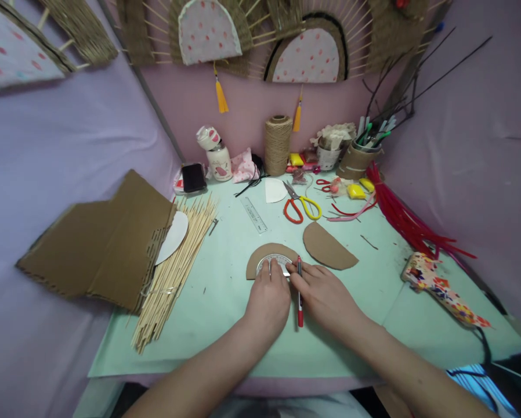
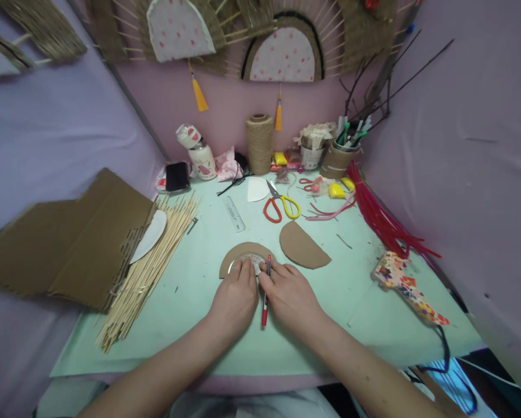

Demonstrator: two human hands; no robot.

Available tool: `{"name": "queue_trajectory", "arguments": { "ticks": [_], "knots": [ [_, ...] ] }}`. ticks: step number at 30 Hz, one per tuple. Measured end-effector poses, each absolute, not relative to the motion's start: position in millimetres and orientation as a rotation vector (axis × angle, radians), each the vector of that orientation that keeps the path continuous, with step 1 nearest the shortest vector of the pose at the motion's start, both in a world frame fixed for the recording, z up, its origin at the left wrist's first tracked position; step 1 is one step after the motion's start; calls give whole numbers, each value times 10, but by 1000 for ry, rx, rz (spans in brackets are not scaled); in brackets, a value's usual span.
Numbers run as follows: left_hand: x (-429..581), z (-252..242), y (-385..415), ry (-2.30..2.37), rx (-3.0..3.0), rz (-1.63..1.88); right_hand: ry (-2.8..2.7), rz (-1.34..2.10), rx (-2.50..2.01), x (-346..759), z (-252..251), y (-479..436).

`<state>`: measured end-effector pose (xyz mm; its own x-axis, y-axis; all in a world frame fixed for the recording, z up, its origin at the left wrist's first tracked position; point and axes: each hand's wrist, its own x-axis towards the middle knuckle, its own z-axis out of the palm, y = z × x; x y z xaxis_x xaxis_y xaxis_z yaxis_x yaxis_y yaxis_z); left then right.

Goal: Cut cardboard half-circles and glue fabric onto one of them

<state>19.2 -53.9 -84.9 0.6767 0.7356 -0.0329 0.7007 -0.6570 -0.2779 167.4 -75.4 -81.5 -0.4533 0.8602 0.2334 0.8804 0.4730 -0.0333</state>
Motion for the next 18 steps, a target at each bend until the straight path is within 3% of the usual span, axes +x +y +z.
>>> {"name": "queue_trajectory", "arguments": {
  "ticks": [18],
  "knots": [
    [233, -837, -589, -1382, -2683, -66, -2392, 71, -1475, 1699, -807, -746]
  ]
}}
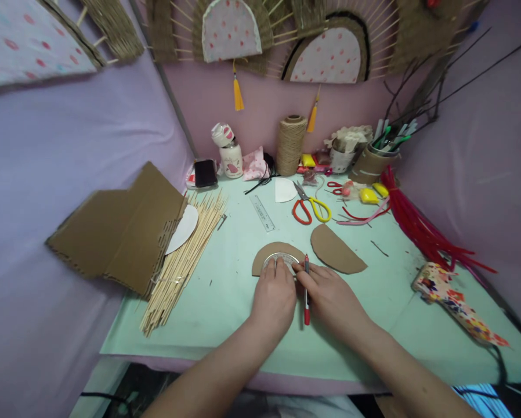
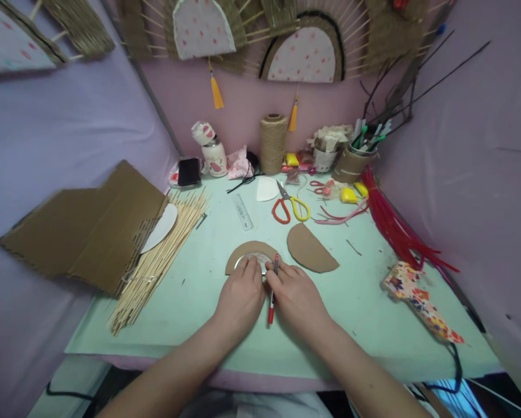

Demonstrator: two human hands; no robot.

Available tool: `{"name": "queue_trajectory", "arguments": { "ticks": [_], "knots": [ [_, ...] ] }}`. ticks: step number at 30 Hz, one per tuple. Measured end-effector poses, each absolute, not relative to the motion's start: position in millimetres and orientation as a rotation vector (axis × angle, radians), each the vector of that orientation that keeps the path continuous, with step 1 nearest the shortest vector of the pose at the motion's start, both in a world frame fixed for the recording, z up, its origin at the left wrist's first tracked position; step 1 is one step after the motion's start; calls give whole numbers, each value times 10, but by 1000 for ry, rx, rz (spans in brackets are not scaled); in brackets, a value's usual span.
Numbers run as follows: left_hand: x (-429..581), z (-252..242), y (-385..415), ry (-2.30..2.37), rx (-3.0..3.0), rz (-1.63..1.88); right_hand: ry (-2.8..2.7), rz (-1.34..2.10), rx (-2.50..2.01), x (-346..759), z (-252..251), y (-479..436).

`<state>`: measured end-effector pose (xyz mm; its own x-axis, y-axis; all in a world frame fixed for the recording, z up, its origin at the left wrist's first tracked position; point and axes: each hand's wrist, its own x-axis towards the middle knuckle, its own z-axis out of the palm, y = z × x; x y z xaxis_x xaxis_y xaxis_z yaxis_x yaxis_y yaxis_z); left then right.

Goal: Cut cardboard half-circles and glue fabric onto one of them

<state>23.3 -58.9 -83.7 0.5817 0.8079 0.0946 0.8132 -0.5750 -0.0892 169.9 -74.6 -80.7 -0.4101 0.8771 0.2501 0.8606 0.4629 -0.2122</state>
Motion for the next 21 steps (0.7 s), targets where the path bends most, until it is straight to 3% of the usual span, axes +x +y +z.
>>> {"name": "queue_trajectory", "arguments": {
  "ticks": [8, 21],
  "knots": [
    [112, -981, -706, -1448, -2729, -528, -2044, 433, -1527, 1763, -816, -691],
    [-98, -610, -305, -1544, -3115, -547, -1960, 538, -1466, 1781, -948, -691]
  ]
}}
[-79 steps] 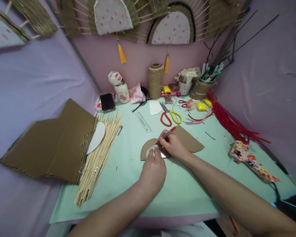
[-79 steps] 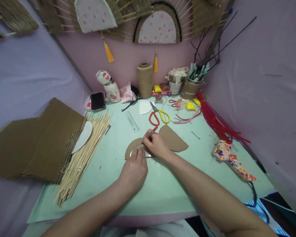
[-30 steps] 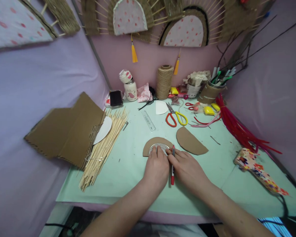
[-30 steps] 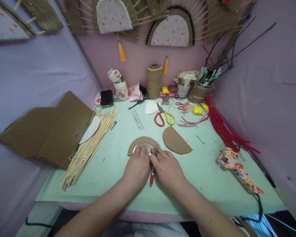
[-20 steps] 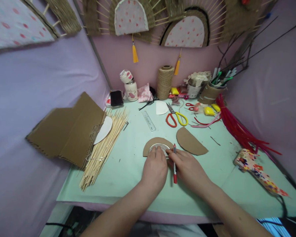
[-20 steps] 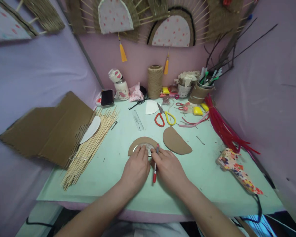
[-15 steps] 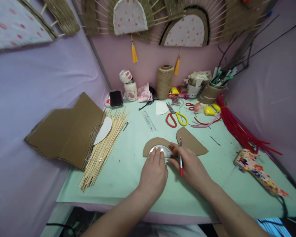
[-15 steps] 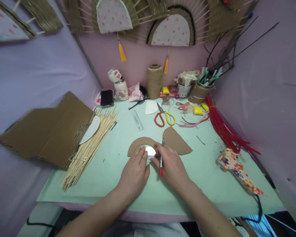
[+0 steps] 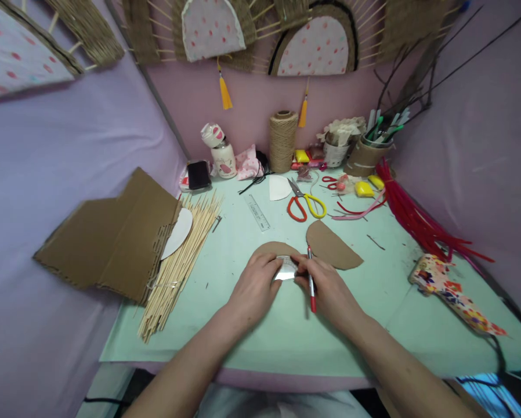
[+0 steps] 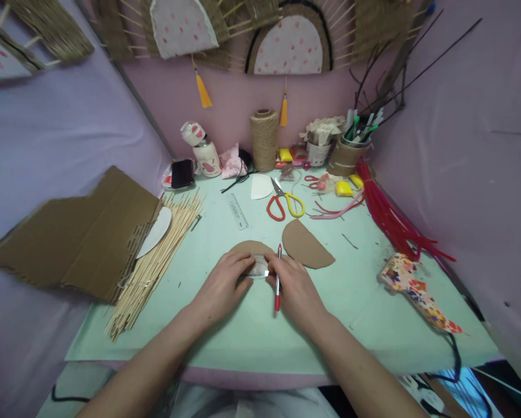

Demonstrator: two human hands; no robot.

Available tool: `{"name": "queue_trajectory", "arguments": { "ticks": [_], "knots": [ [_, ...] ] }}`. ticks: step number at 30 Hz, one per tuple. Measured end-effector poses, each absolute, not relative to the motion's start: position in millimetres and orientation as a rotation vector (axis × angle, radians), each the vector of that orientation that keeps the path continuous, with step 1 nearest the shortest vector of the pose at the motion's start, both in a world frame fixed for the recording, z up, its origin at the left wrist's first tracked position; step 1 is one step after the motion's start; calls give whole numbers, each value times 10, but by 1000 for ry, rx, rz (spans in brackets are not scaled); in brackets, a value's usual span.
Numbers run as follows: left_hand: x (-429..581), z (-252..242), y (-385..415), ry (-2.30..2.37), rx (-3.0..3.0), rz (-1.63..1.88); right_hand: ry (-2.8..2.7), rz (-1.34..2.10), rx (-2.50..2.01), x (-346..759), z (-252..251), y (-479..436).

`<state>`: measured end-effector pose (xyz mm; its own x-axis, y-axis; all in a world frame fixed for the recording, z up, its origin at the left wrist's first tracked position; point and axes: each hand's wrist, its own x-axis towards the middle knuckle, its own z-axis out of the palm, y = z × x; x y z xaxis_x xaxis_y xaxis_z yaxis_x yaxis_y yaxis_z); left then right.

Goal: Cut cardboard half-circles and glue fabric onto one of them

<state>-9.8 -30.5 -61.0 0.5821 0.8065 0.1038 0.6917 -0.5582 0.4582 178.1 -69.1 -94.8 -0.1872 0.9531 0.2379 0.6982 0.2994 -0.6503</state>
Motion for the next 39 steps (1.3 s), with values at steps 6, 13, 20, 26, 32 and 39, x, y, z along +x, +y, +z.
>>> {"name": "queue_trajectory", "arguments": {
  "ticks": [6, 13, 20, 26, 32, 39],
  "knots": [
    [-51, -686, -324, 1409, 2534, 421, -1900, 557, -1481, 1762, -936, -715],
    [-39, -580, -367, 1750, 2501, 198, -1951, 542, -1470, 1760, -967, -704],
    [-395, -624, -71, 1125, 2630, 115, -1976, 506, -1474, 1761, -945, -701],
    [-310, -758, -148, 1420, 2650, 179, -1997, 499, -1492, 1744, -900, -708],
    [-279, -762, -188, 1537, 2626, 222, -2028, 468, -1479, 1741, -875, -710],
    [-277, -768, -181, 1527, 2576, 276, -2032, 478, -1487, 1743, -881, -711]
  ]
}}
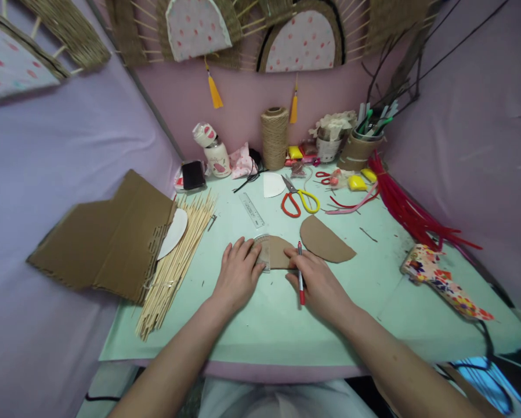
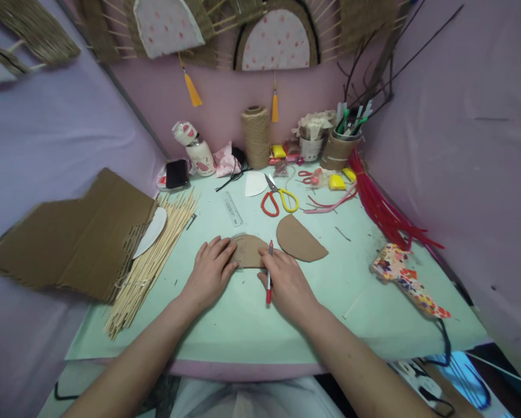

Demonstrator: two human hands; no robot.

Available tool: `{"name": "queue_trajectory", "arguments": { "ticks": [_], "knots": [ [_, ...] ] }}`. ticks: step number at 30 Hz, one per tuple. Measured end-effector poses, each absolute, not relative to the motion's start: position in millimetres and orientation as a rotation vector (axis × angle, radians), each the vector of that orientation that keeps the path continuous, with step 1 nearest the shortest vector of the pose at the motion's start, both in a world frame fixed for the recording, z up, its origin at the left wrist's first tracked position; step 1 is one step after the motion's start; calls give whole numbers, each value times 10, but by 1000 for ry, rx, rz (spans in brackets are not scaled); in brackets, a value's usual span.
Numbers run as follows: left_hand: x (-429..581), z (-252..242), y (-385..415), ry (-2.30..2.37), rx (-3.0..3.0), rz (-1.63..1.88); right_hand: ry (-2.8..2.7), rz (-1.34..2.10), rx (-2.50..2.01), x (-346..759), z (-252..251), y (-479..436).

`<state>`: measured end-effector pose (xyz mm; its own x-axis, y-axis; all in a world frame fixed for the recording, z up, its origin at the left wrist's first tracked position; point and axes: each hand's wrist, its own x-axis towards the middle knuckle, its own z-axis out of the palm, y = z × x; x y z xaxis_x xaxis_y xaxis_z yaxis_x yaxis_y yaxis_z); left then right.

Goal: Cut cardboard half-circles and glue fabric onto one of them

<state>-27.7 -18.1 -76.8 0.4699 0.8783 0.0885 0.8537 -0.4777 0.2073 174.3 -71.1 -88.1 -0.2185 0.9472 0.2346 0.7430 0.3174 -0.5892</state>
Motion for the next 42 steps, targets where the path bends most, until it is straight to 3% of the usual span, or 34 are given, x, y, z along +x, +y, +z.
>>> {"name": "queue_trajectory", "arguments": {
  "ticks": [42],
  "knots": [
    [-329, -800, -113, 1324, 2487, 358, -2063, 452, -1468, 1758, -957, -698]
  ]
}}
